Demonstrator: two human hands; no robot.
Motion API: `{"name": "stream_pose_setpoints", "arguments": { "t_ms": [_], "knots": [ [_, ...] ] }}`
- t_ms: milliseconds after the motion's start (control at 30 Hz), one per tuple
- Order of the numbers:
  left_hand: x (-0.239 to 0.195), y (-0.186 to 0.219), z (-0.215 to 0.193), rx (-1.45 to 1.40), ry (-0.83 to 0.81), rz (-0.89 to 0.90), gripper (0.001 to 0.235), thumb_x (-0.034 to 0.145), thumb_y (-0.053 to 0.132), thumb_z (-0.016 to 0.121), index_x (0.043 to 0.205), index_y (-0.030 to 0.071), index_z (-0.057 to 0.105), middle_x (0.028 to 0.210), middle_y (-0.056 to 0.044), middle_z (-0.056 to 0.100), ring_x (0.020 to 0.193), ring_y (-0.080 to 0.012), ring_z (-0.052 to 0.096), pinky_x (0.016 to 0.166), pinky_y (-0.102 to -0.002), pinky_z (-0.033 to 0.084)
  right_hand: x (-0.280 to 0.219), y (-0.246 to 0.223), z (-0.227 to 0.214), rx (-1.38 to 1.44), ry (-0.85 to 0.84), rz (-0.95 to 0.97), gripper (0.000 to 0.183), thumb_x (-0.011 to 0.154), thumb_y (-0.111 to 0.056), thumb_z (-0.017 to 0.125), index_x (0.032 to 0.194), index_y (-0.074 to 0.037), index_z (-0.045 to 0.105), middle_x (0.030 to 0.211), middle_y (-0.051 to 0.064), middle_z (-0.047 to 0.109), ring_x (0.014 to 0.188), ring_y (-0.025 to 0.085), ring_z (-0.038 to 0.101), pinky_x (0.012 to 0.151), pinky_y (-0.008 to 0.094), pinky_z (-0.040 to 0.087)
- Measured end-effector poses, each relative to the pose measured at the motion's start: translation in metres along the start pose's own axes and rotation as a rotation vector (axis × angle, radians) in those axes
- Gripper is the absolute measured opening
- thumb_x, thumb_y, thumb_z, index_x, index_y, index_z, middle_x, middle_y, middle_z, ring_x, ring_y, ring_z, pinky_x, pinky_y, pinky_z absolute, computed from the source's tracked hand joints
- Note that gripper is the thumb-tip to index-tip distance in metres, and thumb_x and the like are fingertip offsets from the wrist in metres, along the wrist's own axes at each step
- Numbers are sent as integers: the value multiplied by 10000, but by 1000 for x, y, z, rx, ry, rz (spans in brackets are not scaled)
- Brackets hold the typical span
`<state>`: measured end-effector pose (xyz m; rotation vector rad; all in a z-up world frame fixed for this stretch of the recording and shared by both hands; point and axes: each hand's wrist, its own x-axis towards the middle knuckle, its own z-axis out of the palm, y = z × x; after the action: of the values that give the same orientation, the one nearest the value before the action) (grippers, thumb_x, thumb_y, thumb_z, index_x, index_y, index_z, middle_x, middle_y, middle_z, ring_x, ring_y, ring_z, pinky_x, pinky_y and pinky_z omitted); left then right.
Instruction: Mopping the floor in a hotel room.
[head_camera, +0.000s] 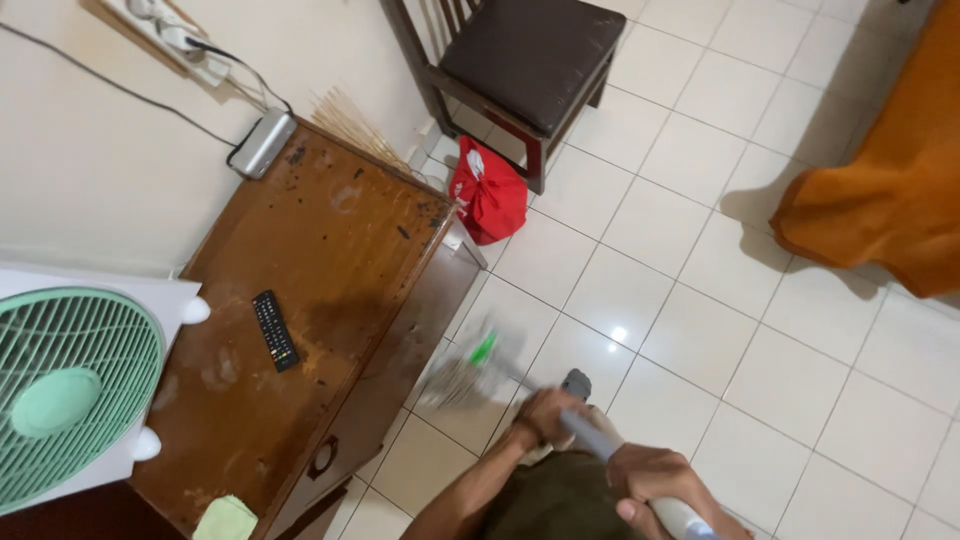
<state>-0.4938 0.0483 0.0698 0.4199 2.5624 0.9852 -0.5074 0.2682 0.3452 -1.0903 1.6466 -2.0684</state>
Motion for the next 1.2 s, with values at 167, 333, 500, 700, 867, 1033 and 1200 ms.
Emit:
{"name": "stream_pose_setpoints", "arguments": {
  "t_ms": [167,333,500,700,867,1033,1200],
  "knots": [
    [165,-94,79,-1063,118,-79,149,937,124,564,886,79,696,885,-45,642,792,-193,540,720,-302,447,23,24,-20,-272,-46,29,442,927,-147,730,607,-47,443,585,96,468,587,276,508,632,420,468],
    [163,7,-18,-109,286,247,76,859,73,715,905,116,757,787,-123,661,862,-293,609,795,-409,524,24,30,-45,-260,178,-19,386,914,-171,753,622,-57,528,603,80,575,629,257,600,705,413,549],
    [81,40,-11,-189,242,79,76,826,114,728,886,159,736,938,-74,758,952,-315,664,859,-422,553,4,13,-60,-59,226,50,452,914,-176,763,616,-51,446,580,69,547,596,251,613,594,376,533],
    [15,25,-14,-15,-279,-415,314,864,361,719,1119,184,768,1118,-158,735,1038,-371,695,917,-465,563,-41,98,-56,217,447,556,415,934,-223,672,596,-13,552,590,68,629,563,183,589,546,387,524],
    [17,16,-12,-49,-349,-508,394,742,343,764,1114,214,768,1064,-130,752,1031,-335,718,906,-459,564,-28,67,-49,137,453,691,423,955,-243,674,620,-7,570,643,75,670,634,155,630,599,337,510],
    [80,37,-23,108,-331,-233,416,646,207,793,1060,215,756,1043,-83,743,996,-317,706,827,-456,564,-37,25,-58,-28,525,723,375,952,-227,649,635,-34,593,632,86,687,591,161,587,552,349,480],
    [185,-14,-4,-26,20,187,223,815,36,686,974,165,774,906,-77,729,885,-287,695,804,-401,568,4,-7,-54,-356,411,232,307,919,-108,721,690,-34,531,723,82,657,660,213,649,646,353,548]
  ]
}}
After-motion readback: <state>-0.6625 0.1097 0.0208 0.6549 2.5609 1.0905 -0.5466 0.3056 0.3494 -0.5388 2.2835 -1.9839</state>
